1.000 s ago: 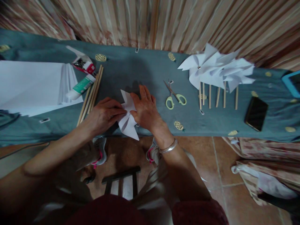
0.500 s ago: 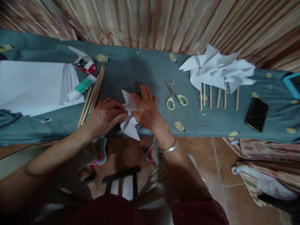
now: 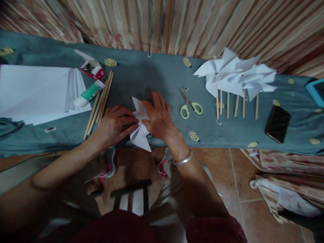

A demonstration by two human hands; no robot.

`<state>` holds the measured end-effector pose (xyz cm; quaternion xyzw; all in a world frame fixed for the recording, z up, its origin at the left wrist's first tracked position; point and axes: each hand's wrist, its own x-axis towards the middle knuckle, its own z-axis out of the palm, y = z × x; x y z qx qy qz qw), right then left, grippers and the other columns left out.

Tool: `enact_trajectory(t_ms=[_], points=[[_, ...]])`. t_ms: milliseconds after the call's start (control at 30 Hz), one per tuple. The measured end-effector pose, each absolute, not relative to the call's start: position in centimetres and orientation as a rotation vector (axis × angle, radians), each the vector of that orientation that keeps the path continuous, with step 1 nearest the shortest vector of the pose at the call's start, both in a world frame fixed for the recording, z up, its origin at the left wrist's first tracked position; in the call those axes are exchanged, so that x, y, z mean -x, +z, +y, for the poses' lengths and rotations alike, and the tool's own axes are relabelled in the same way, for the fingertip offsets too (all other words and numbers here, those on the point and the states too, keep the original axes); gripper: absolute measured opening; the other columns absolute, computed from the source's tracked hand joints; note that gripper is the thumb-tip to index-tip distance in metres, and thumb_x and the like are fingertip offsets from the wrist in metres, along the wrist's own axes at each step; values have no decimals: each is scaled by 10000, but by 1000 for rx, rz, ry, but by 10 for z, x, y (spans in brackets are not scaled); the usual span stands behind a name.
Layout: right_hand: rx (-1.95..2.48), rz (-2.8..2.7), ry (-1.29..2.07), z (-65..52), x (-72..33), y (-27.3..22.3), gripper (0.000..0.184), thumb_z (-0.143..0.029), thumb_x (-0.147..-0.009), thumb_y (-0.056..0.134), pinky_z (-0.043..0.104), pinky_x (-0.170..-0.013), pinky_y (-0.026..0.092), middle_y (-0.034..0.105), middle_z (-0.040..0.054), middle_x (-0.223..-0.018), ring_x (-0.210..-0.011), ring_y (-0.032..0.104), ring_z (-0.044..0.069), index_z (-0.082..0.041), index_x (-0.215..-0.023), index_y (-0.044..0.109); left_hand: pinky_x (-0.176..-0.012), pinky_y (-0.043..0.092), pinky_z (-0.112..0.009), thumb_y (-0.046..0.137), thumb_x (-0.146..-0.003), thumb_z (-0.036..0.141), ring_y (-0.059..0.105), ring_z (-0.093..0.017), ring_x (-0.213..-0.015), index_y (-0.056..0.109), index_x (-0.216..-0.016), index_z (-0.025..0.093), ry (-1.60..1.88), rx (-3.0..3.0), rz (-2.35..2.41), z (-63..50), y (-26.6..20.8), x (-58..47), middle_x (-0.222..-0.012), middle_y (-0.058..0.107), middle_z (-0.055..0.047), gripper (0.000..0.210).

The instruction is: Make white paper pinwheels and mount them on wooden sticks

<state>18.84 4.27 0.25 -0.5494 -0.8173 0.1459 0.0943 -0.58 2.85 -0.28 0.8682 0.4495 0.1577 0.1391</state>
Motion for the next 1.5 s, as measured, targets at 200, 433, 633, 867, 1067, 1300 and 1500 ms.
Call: enact_trajectory(t_ms=[200,433,633,867,1067,1300,1500], points=[[1610,-2423,456,43,-189,2,590,-284,-832,656,577,-1163,263,254,186,-1609,-1502,193,372,-163,-1380,476,-835,401,-421,591,-904,347,565,-260,-959,742,-889,179,465,-2461,1349,32,-3,2,-973,692,-77,226],[1574,-2420,482,42,-189,3,576,-326,-861,632,605,-1151,252,242,180,-1613,-1501,178,380,-170,-1389,463,-829,404,-424,598,-884,363,569,-276,-957,727,-883,179,449,-2409,1411,34,-1,-1,-952,683,-81,225],[1554,-2413,479,42,-190,3,564,-349,-871,614,608,-1150,263,256,143,-1617,-1504,176,376,-202,-1394,460,-819,406,-424,612,-863,400,577,-266,-913,704,-831,185,485,-2306,1434,38,-3,-4,-882,668,-64,236],[1646,-2405,442,38,-184,12,749,-258,-827,664,532,-1150,325,273,218,-1596,-1489,241,360,-114,-1483,333,-873,441,-450,687,-799,447,545,-296,-1019,650,-976,166,579,-2265,1524,40,-12,-4,-1021,623,-99,334],[1554,-2351,549,44,-187,12,810,-264,-821,658,485,-1124,401,403,137,-1543,-1422,383,325,-213,-1530,268,-906,475,-458,756,-738,469,545,-320,-1125,511,-1248,139,716,-2193,1500,40,-19,1,-1259,536,-174,654],[1574,-2112,854,54,-193,9,758,-271,-819,630,384,-935,546,565,139,-1406,-1072,670,247,-175,-1502,316,-882,495,-484,797,-703,384,574,-333,-1126,324,-1429,155,770,-2147,1454,43,-26,1,-1260,580,-172,896],[1596,-2123,842,56,-190,11,681,-310,-841,626,379,-897,555,688,89,-1225,-1006,702,230,-177,-1463,382,-890,501,-477,781,-721,381,590,-316,-1112,257,-1479,168,814,-2134,1377,44,-30,4,-1276,577,-180,946]])
